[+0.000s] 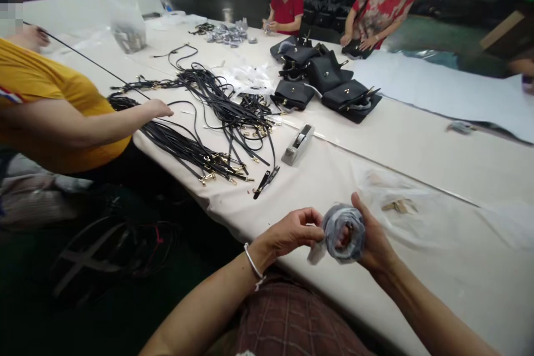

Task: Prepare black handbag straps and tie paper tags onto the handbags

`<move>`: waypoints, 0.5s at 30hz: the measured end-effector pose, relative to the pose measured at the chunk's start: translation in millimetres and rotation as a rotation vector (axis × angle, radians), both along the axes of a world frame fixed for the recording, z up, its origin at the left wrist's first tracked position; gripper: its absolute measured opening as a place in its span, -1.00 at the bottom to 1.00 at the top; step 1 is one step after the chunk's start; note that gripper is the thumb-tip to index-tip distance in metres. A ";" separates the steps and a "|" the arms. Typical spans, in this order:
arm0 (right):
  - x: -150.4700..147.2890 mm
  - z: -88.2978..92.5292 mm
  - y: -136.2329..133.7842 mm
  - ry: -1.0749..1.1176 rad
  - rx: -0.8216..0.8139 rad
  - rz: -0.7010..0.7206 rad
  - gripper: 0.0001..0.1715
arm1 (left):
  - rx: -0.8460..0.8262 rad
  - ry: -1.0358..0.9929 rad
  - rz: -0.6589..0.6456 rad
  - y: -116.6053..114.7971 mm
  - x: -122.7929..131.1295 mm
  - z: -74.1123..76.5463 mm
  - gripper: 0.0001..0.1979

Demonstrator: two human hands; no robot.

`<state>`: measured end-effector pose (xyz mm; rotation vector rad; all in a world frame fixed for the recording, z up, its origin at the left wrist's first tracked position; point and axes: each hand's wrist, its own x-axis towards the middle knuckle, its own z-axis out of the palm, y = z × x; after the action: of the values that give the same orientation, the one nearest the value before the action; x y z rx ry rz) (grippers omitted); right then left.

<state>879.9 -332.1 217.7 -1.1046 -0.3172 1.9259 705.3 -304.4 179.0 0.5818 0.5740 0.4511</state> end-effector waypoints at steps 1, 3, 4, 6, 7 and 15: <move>-5.9 -2.6 1.0 -0.096 0.012 -0.085 -0.34 | 0.012 0.025 -0.022 4.4 -5.3 -0.6 -0.50; -17.9 -12.4 3.4 -0.249 0.037 -0.182 -0.38 | 0.061 0.076 -0.079 13.3 -16.1 -2.2 -0.54; -23.6 -20.1 5.2 -0.299 0.043 -0.197 -0.36 | 0.103 0.102 -0.112 17.8 -21.2 -3.8 -0.55; -32.7 -41.1 10.6 -0.365 0.033 -0.227 -0.35 | 0.241 0.149 -0.201 26.8 -29.0 -10.3 -0.61; -35.5 -53.9 14.2 -0.407 0.031 -0.248 -0.35 | 0.342 0.175 -0.258 31.0 -31.5 -15.6 -0.66; -19.7 -128.2 24.2 -0.809 0.026 -0.362 -0.51 | 1.104 0.710 -0.397 51.3 -28.8 -83.5 -0.88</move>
<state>860.2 -307.9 89.6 -1.7550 -0.5288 1.0897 676.5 -253.1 95.5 1.9231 0.8341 0.1304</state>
